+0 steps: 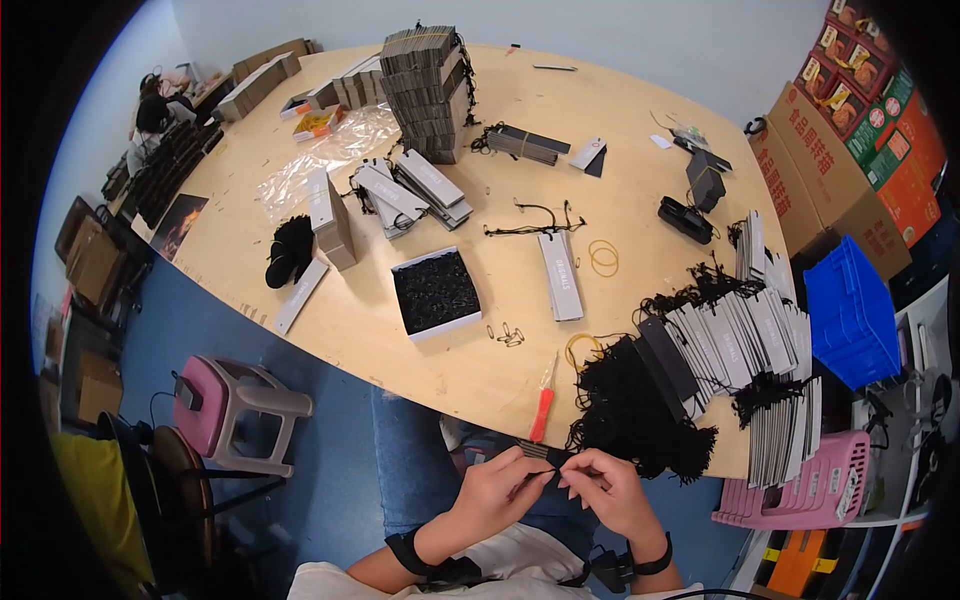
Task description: Threading black strings through holes in cardboard product tags and securing them.
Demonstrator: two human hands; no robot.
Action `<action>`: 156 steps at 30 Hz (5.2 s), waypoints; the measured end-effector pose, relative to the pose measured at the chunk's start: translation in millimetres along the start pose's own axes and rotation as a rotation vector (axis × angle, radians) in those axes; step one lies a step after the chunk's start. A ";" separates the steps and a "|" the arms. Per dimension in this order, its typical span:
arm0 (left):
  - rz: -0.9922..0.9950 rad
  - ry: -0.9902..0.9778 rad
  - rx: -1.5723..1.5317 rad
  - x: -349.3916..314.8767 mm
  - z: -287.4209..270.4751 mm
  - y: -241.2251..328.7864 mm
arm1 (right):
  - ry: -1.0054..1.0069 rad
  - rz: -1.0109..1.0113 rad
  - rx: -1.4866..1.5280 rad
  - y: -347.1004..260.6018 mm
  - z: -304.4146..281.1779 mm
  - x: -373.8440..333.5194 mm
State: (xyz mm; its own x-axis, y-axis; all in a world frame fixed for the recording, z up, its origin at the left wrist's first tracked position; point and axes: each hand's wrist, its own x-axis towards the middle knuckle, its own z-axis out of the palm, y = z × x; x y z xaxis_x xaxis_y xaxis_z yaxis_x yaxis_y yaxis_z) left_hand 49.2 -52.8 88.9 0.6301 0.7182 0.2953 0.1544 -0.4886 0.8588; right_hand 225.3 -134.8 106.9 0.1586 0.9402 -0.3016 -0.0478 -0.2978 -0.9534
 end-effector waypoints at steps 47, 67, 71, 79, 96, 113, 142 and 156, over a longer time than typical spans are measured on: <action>-0.268 -0.158 -0.474 -2.0 2.9 -4.8 | 0.029 -0.657 -0.652 -8.3 -8.2 4.1; 0.060 0.067 0.233 7.4 12.3 6.6 | 0.128 -0.509 -0.792 -7.5 2.8 3.8; 0.065 0.034 0.241 6.2 12.8 4.7 | 0.146 -0.538 -0.853 -7.2 3.8 3.1; -0.068 -0.163 0.059 6.0 6.1 2.3 | 0.062 -0.404 -0.714 -6.1 -3.4 2.1; -0.318 -0.220 -0.398 0.0 2.9 -5.9 | -0.012 -0.199 -0.418 -4.2 1.7 -3.2; -0.508 -0.266 -0.824 3.2 0.6 -1.7 | 0.028 -0.360 -0.550 -10.0 4.0 -7.3; -0.560 -0.183 -0.886 -2.2 6.3 -6.2 | 0.106 -0.391 -0.435 -4.4 4.3 -9.1; -0.483 -0.128 -0.750 -3.4 10.5 -3.6 | 0.114 -0.377 -0.423 -2.9 1.8 -9.5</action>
State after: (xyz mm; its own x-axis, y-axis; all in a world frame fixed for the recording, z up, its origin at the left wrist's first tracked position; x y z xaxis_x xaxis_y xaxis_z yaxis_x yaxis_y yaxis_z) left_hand 54.5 -58.7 80.4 0.7123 0.6786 -0.1790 -0.0848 0.3363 0.9379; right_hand 222.1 -142.6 112.5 0.1945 0.9773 0.0838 0.4274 -0.0075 -0.9040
